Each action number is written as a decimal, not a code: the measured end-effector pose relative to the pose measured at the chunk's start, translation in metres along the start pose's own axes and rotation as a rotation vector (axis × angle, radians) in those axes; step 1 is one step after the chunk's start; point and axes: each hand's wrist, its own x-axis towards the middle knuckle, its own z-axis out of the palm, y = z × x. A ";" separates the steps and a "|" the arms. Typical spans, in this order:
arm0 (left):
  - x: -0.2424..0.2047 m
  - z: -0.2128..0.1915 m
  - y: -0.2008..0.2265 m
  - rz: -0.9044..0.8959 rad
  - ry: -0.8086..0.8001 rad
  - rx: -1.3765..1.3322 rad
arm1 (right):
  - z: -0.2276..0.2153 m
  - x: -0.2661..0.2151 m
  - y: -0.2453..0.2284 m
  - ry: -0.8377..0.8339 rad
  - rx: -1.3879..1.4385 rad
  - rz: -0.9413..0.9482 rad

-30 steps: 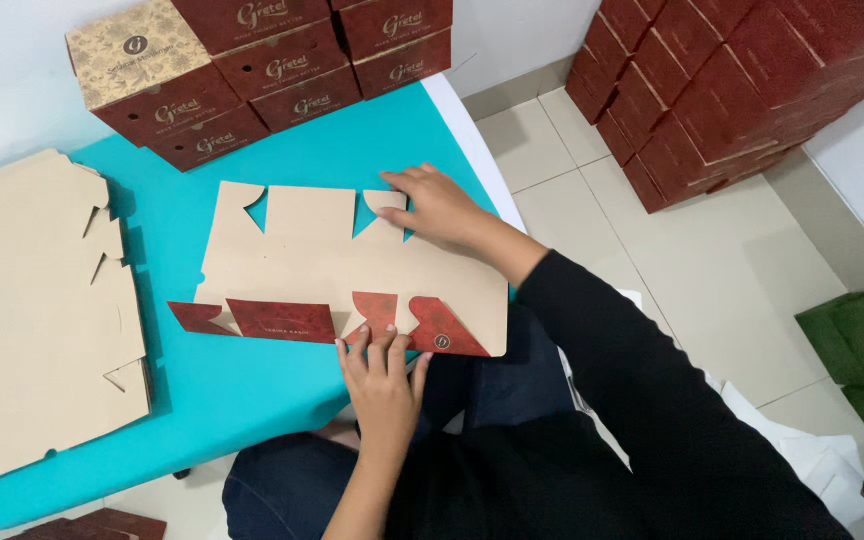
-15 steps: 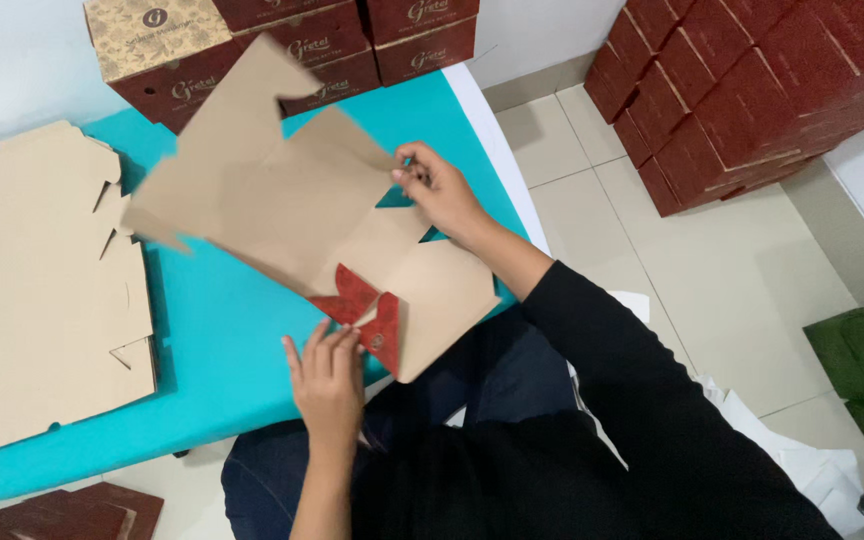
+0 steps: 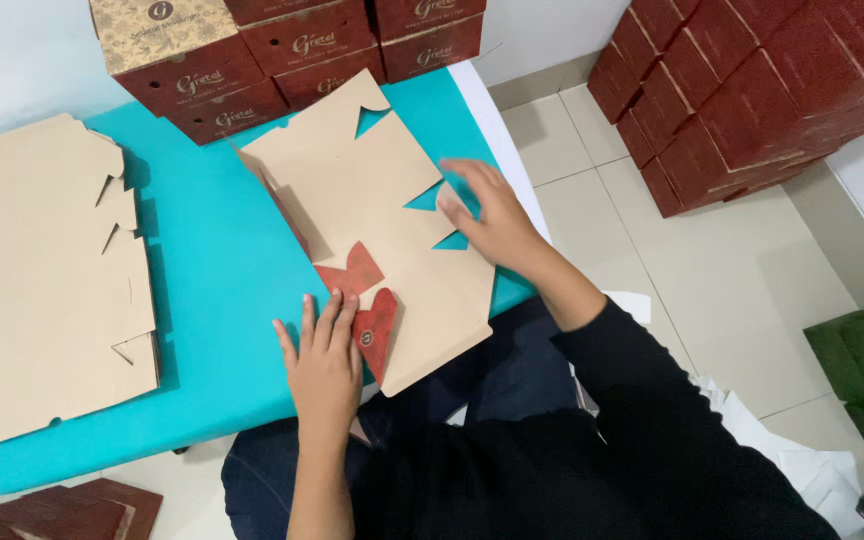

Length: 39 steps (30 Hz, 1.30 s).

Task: The person assembles flat cardboard pieces into small boxes by folding the sides and tucking the flaps into place. They repeat this process for multiple boxes, stacking the finished ones on the table.

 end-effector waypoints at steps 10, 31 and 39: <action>0.007 -0.001 -0.018 0.049 -0.084 -0.138 | 0.016 -0.070 -0.031 -0.424 -0.123 -0.334; -0.018 -0.020 -0.006 0.215 0.093 -0.203 | 0.056 -0.061 -0.053 0.158 -0.278 -0.342; -0.019 -0.013 0.001 0.096 0.120 -0.208 | 0.080 -0.116 -0.052 -0.195 -0.512 -0.750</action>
